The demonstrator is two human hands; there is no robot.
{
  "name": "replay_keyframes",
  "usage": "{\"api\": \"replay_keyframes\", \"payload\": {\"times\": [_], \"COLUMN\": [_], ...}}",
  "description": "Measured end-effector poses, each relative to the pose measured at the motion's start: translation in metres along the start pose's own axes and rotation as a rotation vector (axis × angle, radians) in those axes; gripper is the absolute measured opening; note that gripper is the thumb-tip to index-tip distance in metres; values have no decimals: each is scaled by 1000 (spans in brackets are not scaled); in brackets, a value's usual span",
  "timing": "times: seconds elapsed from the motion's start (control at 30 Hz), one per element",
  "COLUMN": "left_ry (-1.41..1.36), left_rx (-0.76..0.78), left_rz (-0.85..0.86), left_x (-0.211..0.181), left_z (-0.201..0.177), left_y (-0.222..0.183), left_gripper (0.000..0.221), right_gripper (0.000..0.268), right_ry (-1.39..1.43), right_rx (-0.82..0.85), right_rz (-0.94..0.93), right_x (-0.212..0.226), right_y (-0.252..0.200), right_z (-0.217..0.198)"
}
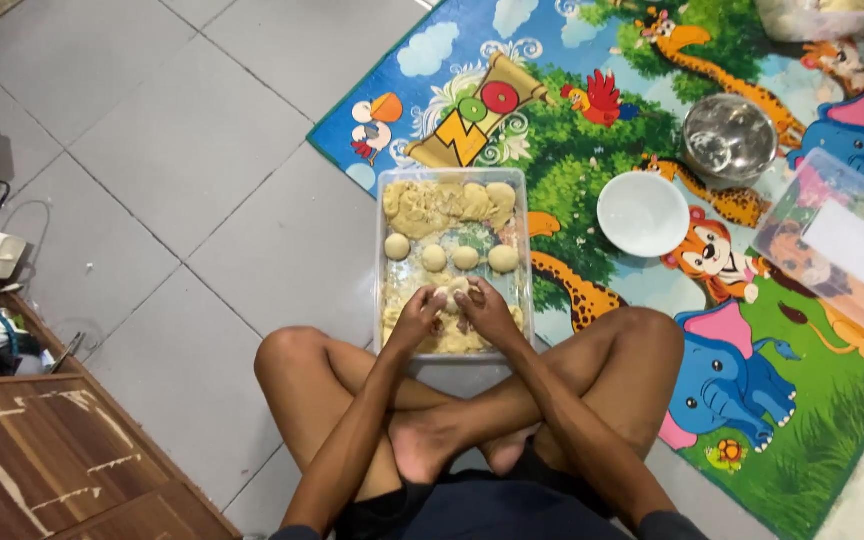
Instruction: Shaping portions of dough into small uniform balls and arranging them in a plastic container
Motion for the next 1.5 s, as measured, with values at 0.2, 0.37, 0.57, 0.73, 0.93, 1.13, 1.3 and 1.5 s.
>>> {"api": "replay_keyframes", "payload": {"times": [0.2,0.37,0.57,0.73,0.93,1.13,1.3,1.5], "left_ry": [136,17,-414,-413,-144,37,160,49], "left_rx": [-80,-121,-217,-259,-381,-342,-330,-311], "left_rz": [41,83,4,-48,3,1,-22,140], "left_x": [1,5,11,-1,-12,-2,11,-19], "left_z": [-10,-17,7,-5,-15,-10,-16,-12], "left_y": [4,8,4,0,-9,-6,-6,6], "left_gripper": [29,32,46,34,46,54,60,74], "right_gripper": [75,64,68,71,52,61,69,50], "right_ry": [-28,-176,-343,-337,-915,-1197,-1146,-983], "right_rx": [201,168,184,-177,-346,-465,-545,-394], "right_rz": [-68,-130,-197,-221,-547,-493,-673,-476], "right_x": [-8,16,13,54,30,7,33,39], "right_y": [7,-10,-16,-22,-21,-12,-39,-25], "right_z": [12,13,16,4,5,5,18,11]}}
Point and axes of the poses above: each hand's wrist, its own y-axis towards the middle knuckle, its own z-axis out of the palm, x = y × z, the point moved 6 cm from there along y, towards the middle knuckle, and after that the axes turned 10 degrees about z, right-handed, at the moved point
